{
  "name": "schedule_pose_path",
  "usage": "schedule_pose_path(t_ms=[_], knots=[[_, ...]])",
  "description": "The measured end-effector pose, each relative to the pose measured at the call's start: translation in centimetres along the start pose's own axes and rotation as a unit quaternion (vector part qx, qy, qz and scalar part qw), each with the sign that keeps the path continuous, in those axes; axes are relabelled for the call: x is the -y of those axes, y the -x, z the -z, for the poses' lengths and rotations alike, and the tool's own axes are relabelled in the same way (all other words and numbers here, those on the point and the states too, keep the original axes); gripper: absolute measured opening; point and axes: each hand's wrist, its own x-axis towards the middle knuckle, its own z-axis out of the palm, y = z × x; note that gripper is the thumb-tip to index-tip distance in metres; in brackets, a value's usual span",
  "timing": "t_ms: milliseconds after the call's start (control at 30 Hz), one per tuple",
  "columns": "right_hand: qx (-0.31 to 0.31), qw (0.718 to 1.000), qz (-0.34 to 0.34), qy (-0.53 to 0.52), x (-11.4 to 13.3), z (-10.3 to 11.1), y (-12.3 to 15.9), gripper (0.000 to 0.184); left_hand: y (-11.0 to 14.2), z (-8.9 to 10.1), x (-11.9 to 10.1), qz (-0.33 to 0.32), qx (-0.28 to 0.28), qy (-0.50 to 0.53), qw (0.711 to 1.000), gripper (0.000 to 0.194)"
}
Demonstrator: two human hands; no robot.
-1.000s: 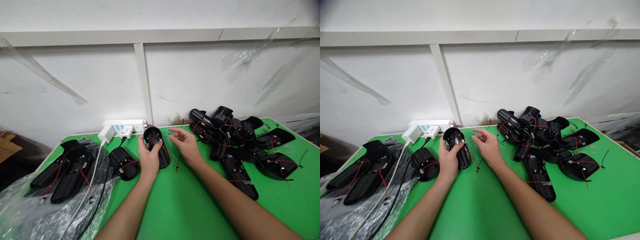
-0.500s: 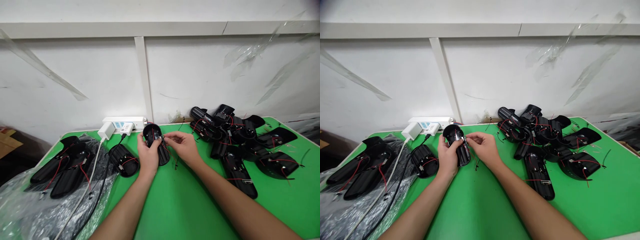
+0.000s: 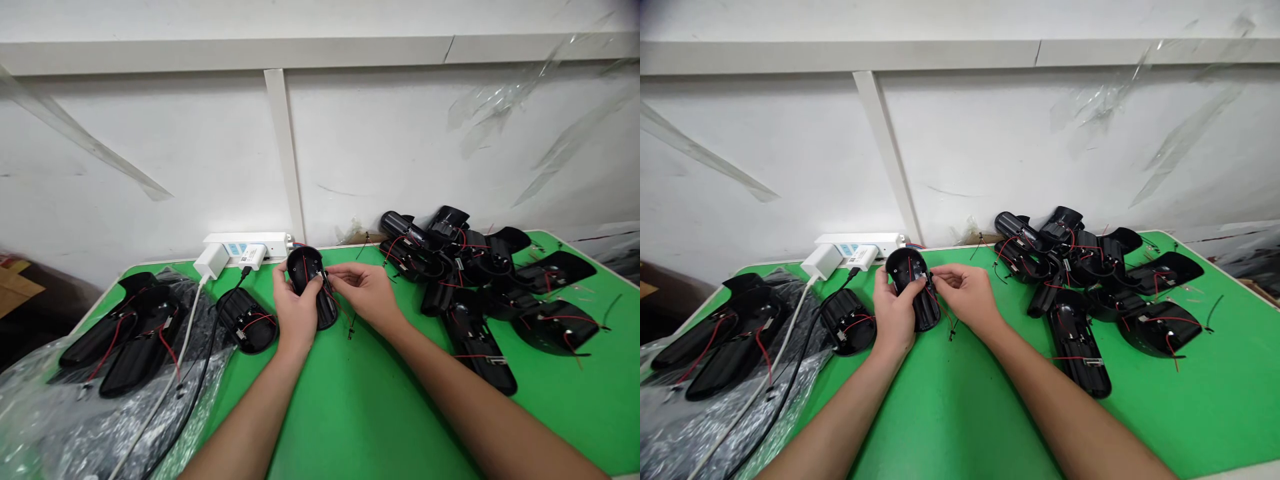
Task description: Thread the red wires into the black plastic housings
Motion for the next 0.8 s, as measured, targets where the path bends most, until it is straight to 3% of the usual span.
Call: schedule_pose_path(t_ms=[433,633,800], knots=[[0.017,1.0,0.004,0.003,-0.01,-0.08,0.0,0.02,0.11,-0.03,-0.15,-0.001,0.012,-0.001,1.0,0.051],[0.034,0.991,0.074,0.109,0.37,0.23,0.47,0.033,0.03,0.06,0.24,-0.041,0.02,-0.005,0.999,0.048],[0.047,0.988,0.096,0.114,0.89,0.1,0.82,0.044,-0.06,0.03,-0.07,0.022,0.084,0.098,0.991,0.052]])
